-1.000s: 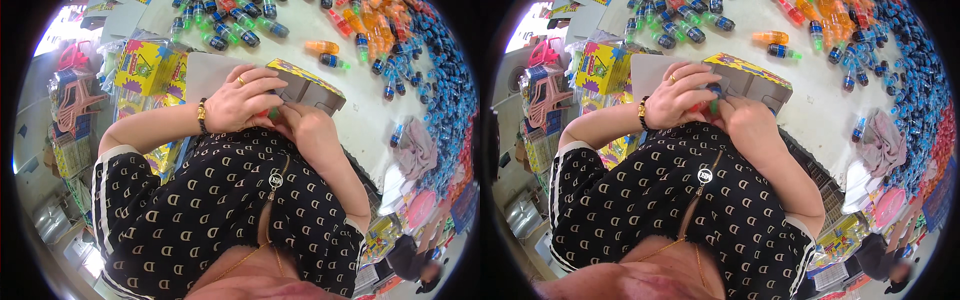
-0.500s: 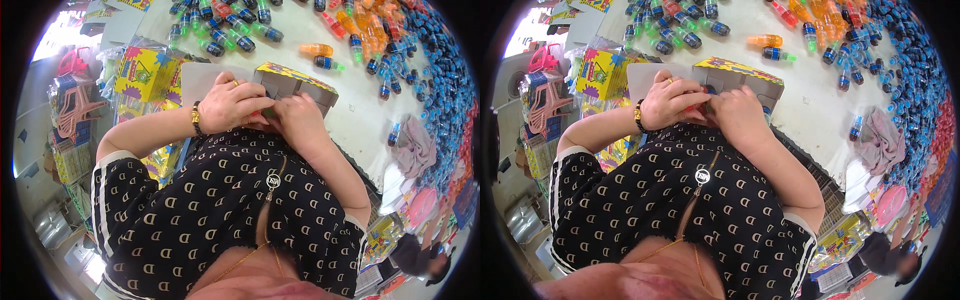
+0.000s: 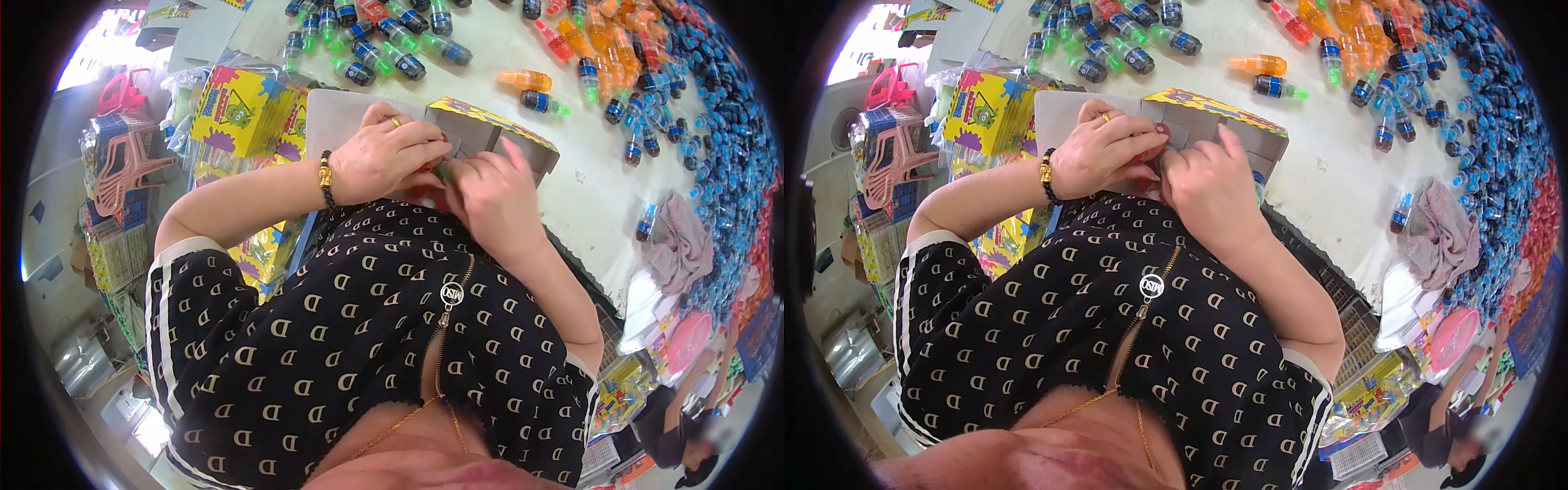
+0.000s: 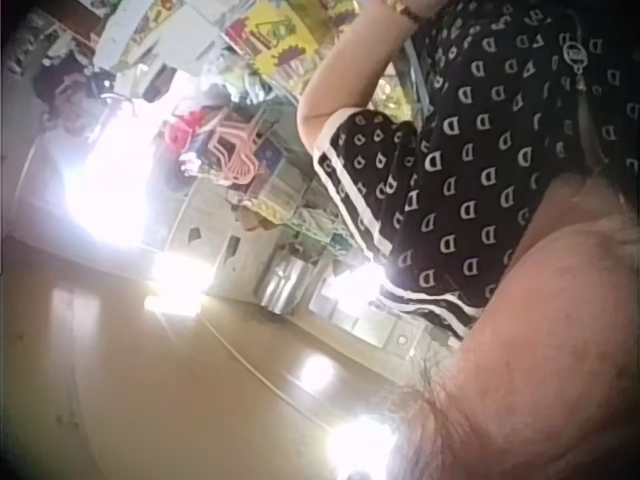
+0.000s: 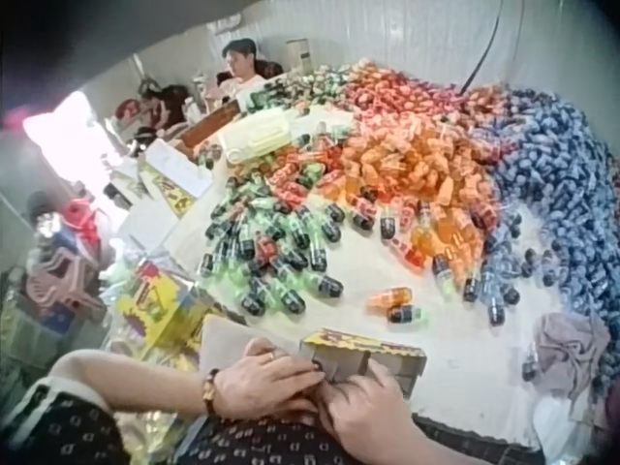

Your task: Packaging small colorful containers from a large pile into cardboard boxes with plastic trays.

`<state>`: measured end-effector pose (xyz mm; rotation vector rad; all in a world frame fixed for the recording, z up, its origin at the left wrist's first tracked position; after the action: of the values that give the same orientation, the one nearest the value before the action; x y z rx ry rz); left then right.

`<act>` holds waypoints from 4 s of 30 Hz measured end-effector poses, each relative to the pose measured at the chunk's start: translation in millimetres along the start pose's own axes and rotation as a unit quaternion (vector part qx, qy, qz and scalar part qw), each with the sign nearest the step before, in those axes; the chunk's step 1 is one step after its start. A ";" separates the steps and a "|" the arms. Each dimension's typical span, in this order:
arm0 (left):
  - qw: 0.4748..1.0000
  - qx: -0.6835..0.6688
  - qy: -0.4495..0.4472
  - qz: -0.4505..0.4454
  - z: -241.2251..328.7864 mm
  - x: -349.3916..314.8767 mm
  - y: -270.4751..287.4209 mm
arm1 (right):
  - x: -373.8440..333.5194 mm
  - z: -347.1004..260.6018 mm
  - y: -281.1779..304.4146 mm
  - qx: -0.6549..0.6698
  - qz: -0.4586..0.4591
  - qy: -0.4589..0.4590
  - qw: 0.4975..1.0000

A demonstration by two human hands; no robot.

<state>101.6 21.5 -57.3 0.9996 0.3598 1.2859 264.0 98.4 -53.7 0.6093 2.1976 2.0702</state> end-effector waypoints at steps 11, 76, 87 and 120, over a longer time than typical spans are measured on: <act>0.981 0.114 0.081 -0.137 15.5 4.1 -10.5 | -11.7 34.1 20.8 0.142 -0.028 -0.115 0.983; 0.971 0.027 0.105 -0.211 -25.0 282.0 -165.5 | -134.4 258.2 37.2 -0.114 0.047 -0.517 0.847; 0.709 -0.587 0.366 -0.139 -29.3 252.9 -138.1 | -179.1 255.8 31.8 -0.081 -0.066 -0.499 0.860; 0.703 -0.599 0.373 -0.084 -33.0 211.1 -90.1 | -79.6 201.3 -11.6 0.591 0.043 -0.395 0.702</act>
<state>196.8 231.2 -84.2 -0.6985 0.1284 1.3374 396.7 262.8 -101.7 1.2968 2.5090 -0.0778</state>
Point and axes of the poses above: each hand's wrist, its own x-axis towards the middle knuckle, its own y-axis out of the back of the hand, z = x × y, the point moved 3 cm from there along x, towards the middle knuckle, and after that the axes turned 15 degrees about -x, right-handed, at the moved point
